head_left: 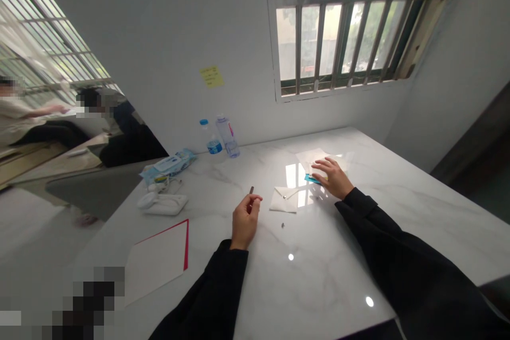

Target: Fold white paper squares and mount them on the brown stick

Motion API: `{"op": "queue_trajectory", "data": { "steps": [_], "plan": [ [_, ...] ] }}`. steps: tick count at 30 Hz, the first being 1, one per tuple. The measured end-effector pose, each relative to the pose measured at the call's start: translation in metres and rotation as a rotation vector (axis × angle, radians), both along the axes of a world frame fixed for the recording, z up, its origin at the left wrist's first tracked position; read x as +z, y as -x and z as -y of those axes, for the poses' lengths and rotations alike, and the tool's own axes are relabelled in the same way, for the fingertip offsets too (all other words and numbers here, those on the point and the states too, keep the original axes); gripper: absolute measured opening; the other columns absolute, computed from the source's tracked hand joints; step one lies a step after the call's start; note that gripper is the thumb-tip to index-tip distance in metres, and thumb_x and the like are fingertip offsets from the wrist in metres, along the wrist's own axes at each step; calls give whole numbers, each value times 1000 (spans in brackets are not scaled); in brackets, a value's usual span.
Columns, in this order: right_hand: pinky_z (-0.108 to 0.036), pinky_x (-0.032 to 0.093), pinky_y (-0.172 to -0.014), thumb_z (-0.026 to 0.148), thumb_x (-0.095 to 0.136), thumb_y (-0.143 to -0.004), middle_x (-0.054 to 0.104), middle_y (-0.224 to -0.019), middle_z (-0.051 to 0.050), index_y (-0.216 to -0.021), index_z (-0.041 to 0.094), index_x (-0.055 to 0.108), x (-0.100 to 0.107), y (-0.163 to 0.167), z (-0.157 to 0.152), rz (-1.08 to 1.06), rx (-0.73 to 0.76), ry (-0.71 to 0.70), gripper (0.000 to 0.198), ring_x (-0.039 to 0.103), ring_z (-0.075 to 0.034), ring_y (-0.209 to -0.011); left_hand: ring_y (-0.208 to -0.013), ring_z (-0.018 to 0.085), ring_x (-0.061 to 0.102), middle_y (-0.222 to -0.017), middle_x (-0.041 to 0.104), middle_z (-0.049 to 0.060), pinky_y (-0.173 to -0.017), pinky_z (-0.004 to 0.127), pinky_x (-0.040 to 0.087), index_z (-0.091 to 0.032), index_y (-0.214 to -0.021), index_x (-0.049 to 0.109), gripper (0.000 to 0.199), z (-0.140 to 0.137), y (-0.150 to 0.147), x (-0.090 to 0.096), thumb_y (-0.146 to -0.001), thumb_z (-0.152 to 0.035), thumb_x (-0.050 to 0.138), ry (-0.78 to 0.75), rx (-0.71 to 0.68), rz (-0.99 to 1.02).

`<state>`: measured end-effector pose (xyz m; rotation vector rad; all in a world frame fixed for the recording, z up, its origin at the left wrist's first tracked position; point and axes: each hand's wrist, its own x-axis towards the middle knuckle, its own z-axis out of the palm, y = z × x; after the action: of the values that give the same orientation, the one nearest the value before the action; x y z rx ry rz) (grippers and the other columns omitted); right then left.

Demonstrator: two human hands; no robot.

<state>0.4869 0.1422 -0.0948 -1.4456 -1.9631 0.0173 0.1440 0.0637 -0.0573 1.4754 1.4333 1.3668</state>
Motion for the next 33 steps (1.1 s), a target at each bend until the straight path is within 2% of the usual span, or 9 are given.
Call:
{"op": "queue_trajectory", "data": {
  "steps": [3,8,12,16,19,22,25,29,33],
  "plan": [
    [-59,44,-122,39,69,-100,77,-132,-11,-123,25,80,8,32,15,-39,177,-35,29,57,-36,-140,-56,15,50,-71,64,-1,-59,28,40,-24,-89,77,16,6,-4,1,-90,-35,65,-92,-59,-248],
    [-52,54,-110,33,71,-101,80,-122,-10,-125,26,79,10,87,36,-56,390,32,26,64,-33,-125,-65,17,57,-87,69,1,-71,31,48,-25,-100,76,17,11,-12,0,-94,-29,60,-177,-147,-436],
    [-54,50,-114,35,70,-102,77,-131,-12,-138,25,73,3,98,36,-11,322,94,38,61,-35,-132,-76,20,62,-95,69,3,-80,34,52,-25,-108,75,21,8,-7,0,-97,-25,57,-231,-97,-588],
    [-54,49,-115,38,74,-99,77,-132,-13,-148,24,66,-4,94,31,3,271,179,52,57,-38,-139,-103,29,65,-113,71,10,-97,41,51,-22,-119,74,27,-4,8,-3,-98,-27,58,-240,32,-758],
    [-50,51,-111,41,80,-94,78,-127,-14,-145,21,68,-6,96,28,-80,225,206,56,63,-36,-129,-114,36,61,-129,67,17,-105,48,48,-17,-137,70,44,-15,19,-10,-98,-37,63,-150,97,-882],
    [-46,52,-106,36,82,-91,79,-119,-12,-140,20,70,-6,102,24,-146,165,218,53,68,-33,-117,-118,37,59,-136,64,20,-106,48,47,-15,-143,66,53,-24,25,-18,-99,-43,63,-61,123,-955],
    [-44,51,-102,30,85,-86,78,-111,-10,-135,22,73,-5,105,22,-171,162,237,52,68,-29,-107,-116,35,59,-131,67,17,-105,46,47,-18,-138,71,46,-28,25,-19,-96,-36,64,-27,101,-941],
    [-34,51,-85,23,85,-79,75,-99,-4,-126,23,77,-1,102,23,-310,203,299,48,66,-21,-88,-109,34,62,-118,70,14,-103,45,47,-21,-119,80,34,-27,24,-14,-90,-22,63,-1,62,-705],
    [-27,43,-68,22,79,-77,62,-70,4,-88,20,81,6,97,24,-396,212,367,12,54,-15,-67,-89,28,66,-100,73,9,-91,40,50,-22,-109,82,31,-29,23,-9,-83,-20,66,20,37,-557]
  ]
}}
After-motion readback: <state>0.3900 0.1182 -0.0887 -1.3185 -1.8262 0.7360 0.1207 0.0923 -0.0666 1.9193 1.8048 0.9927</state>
